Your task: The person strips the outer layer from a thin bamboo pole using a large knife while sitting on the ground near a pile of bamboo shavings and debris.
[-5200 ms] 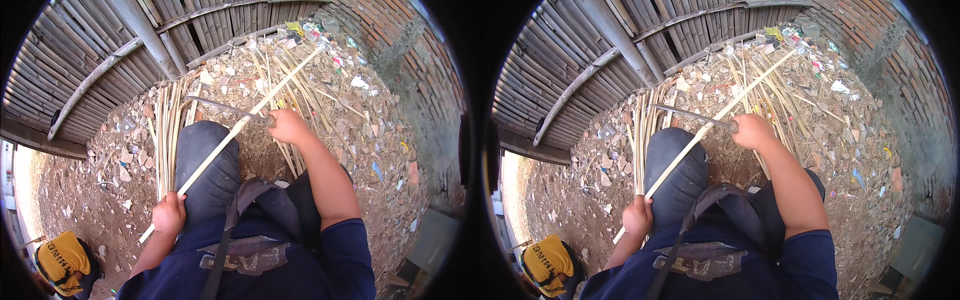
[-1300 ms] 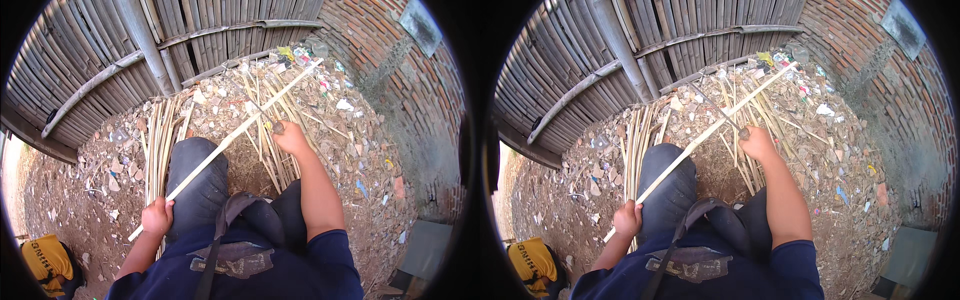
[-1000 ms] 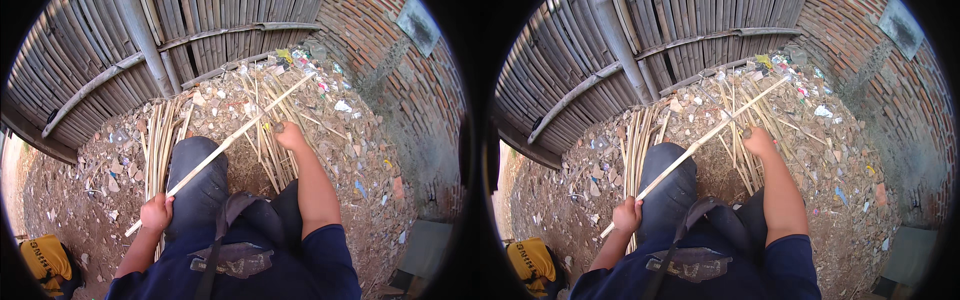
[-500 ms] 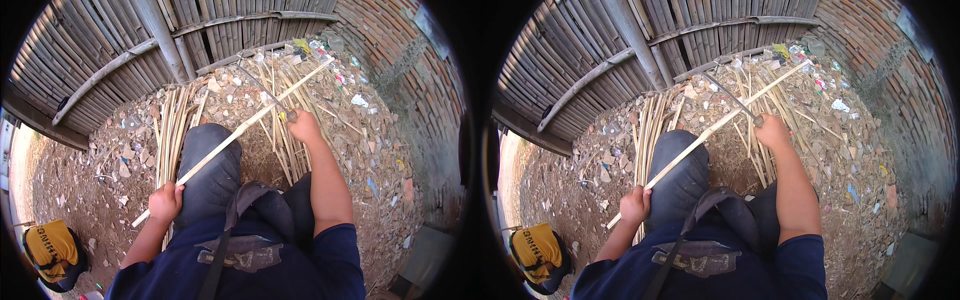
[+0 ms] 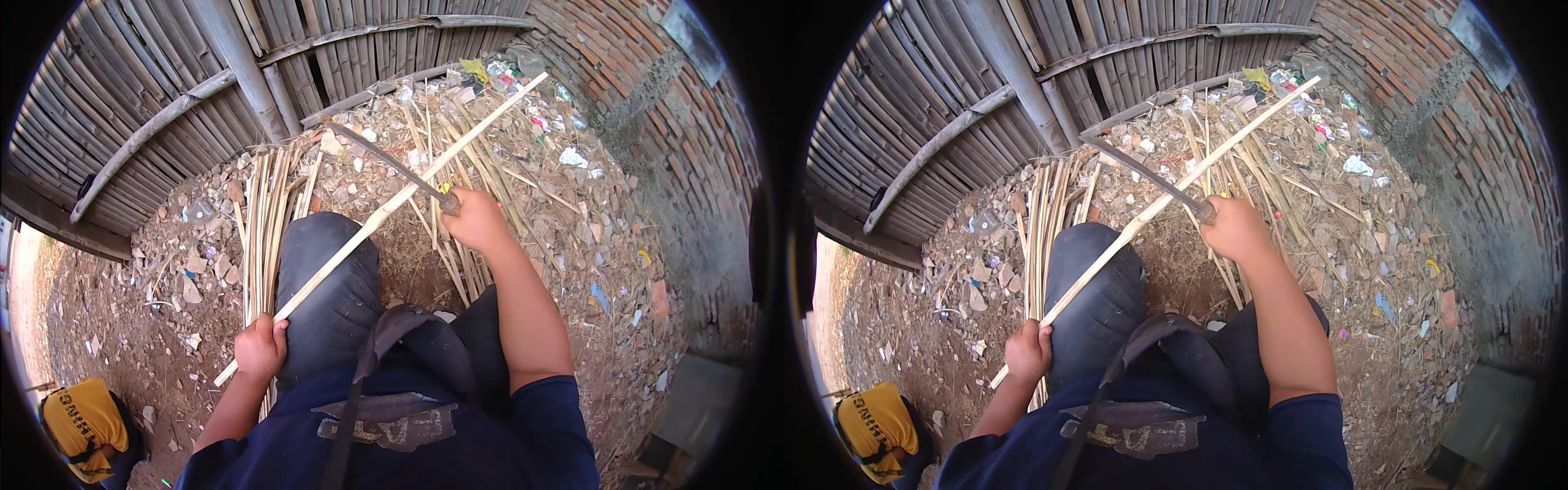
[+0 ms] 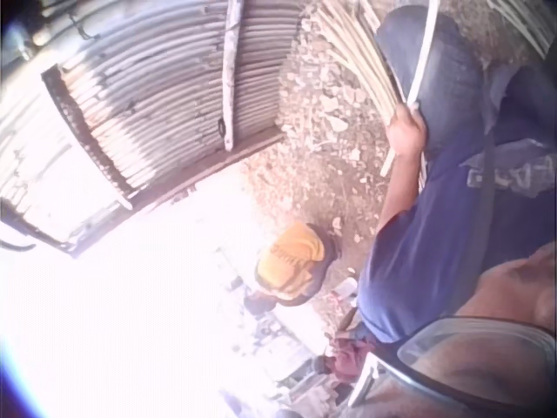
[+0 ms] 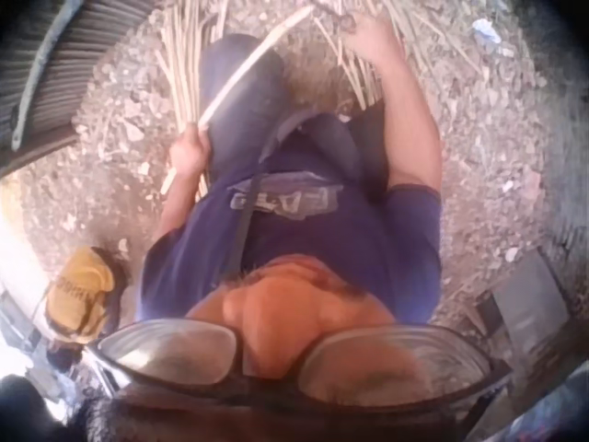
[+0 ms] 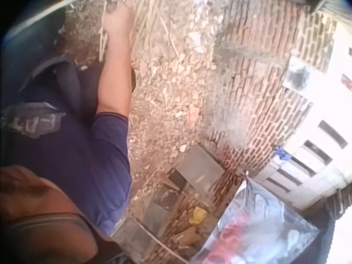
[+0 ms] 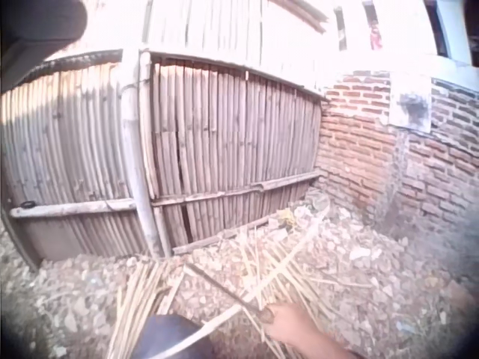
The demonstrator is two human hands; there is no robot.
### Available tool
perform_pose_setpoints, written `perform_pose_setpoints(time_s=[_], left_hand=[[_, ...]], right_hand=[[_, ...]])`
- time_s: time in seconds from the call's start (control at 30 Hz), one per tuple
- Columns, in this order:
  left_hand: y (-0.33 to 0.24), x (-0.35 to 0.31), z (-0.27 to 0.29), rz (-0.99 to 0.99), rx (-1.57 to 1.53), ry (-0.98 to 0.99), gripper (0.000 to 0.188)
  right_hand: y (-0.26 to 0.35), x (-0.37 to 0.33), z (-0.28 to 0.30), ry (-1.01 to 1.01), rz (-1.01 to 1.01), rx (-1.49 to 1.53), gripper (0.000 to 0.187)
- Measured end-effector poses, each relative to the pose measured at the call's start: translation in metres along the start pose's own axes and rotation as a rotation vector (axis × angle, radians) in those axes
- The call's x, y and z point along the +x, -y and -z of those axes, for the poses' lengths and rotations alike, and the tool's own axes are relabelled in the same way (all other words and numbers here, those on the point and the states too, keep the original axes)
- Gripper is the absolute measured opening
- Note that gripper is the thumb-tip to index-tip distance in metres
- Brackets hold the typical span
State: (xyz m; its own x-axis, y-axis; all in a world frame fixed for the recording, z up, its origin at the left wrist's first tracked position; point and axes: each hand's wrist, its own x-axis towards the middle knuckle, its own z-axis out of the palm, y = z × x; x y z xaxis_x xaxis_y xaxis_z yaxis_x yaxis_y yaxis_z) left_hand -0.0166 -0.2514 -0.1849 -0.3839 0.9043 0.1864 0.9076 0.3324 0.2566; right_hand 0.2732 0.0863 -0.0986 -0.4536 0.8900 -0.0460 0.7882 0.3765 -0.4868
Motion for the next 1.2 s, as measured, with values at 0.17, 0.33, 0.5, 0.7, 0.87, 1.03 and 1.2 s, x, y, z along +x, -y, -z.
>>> perform_pose_setpoints(time_s=[0.17,0.33,0.5,0.7,0.87,1.03,1.2], left_hand=[[0.01,0.009,-0.005,-0.052,0.026,-0.016,0.033],[0.004,0.016,0.017,-0.069,0.091,0.023,0.037],[0.013,0.002,0.006,0.012,0.051,0.065,0.038],[-0.001,0.022,0.032,-0.054,0.121,0.063,0.04],[-0.017,0.017,0.058,0.132,-0.242,0.264,0.039],[-0.013,0.014,0.052,0.085,-0.279,0.275,0.035],[-0.02,0.016,0.061,0.14,-0.161,0.306,0.04]], right_hand=[[-0.059,0.033,-0.017,0.073,-0.174,0.161,0.023],[-0.093,0.038,-0.013,-0.057,-0.2,0.149,0.038],[-0.027,0.013,0.0,0.079,0.026,-0.107,0.035],[-0.104,0.03,0.0,-0.116,-0.209,0.167,0.034],[-0.075,0.022,0.007,-0.198,-0.108,0.192,0.037],[-0.041,0.005,0.007,-0.05,-0.028,0.043,0.036],[-0.014,0.002,-0.009,0.05,0.164,-0.135,0.042]])
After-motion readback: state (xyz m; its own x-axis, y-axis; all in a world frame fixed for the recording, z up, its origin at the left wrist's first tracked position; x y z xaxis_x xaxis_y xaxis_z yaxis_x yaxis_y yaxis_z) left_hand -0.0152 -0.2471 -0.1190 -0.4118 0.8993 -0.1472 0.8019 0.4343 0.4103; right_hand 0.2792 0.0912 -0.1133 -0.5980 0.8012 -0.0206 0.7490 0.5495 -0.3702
